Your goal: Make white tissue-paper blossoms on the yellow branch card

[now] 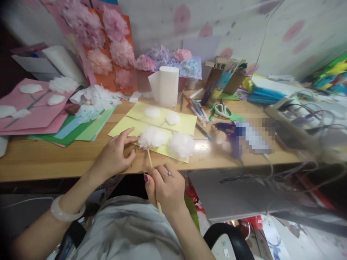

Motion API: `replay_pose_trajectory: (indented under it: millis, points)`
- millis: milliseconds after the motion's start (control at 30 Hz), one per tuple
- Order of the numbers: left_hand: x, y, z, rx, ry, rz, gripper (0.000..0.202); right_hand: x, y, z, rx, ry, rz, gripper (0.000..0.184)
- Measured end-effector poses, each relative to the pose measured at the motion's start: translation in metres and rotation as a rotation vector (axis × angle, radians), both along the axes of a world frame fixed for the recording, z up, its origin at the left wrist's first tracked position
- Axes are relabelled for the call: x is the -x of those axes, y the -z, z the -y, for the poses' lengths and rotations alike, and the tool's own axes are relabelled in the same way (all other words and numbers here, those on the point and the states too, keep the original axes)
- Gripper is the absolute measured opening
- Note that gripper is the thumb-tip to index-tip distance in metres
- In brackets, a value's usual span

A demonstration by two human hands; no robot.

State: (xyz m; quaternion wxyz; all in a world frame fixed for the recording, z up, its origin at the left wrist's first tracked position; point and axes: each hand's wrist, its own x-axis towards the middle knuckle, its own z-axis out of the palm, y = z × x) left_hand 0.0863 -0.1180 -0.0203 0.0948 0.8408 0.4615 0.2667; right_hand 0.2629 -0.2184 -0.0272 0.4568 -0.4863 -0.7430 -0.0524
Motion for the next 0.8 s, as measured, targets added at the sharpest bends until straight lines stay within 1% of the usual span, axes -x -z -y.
replay_pose_trajectory:
  millis: [133,233,300,400,533,600,633,667,733,800]
  points:
    - [0.003,-0.003,-0.001,0.124,0.008,0.039,0.061,-0.006,0.002,0.010,-0.032,-0.073,-0.112,0.028]
    - [0.006,-0.005,-0.003,0.163,0.050,0.047,0.059,-0.010,0.002,0.013,-0.015,-0.104,-0.175,0.030]
    - [0.010,-0.007,-0.003,0.186,0.083,0.053,0.058,-0.010,0.001,0.012,-0.004,-0.072,-0.210,0.033]
    - [0.017,-0.009,-0.004,0.195,0.111,0.065,0.053,-0.007,-0.002,0.011,0.042,0.014,-0.284,0.033]
    - [0.037,-0.015,-0.013,0.098,0.095,0.054,0.039,-0.007,-0.004,0.013,0.117,0.155,-0.399,0.028]
    - [0.052,-0.024,-0.022,0.032,0.047,0.051,0.034,-0.009,-0.003,0.015,0.112,0.170,-0.434,0.027]
    - [0.060,-0.030,-0.027,-0.002,0.000,0.050,0.030,-0.010,-0.002,0.017,0.108,0.177,-0.455,0.028]
    - [0.069,-0.037,-0.032,-0.035,-0.066,0.051,0.027,-0.011,-0.002,0.018,0.112,0.194,-0.486,0.029]
    - [0.088,-0.053,-0.041,-0.078,-0.230,0.050,0.022,-0.010,-0.001,0.019,0.156,0.273,-0.594,0.032]
    - [0.107,-0.067,-0.048,-0.098,-0.371,0.067,0.020,-0.006,-0.004,0.018,0.246,0.377,-0.772,0.036]
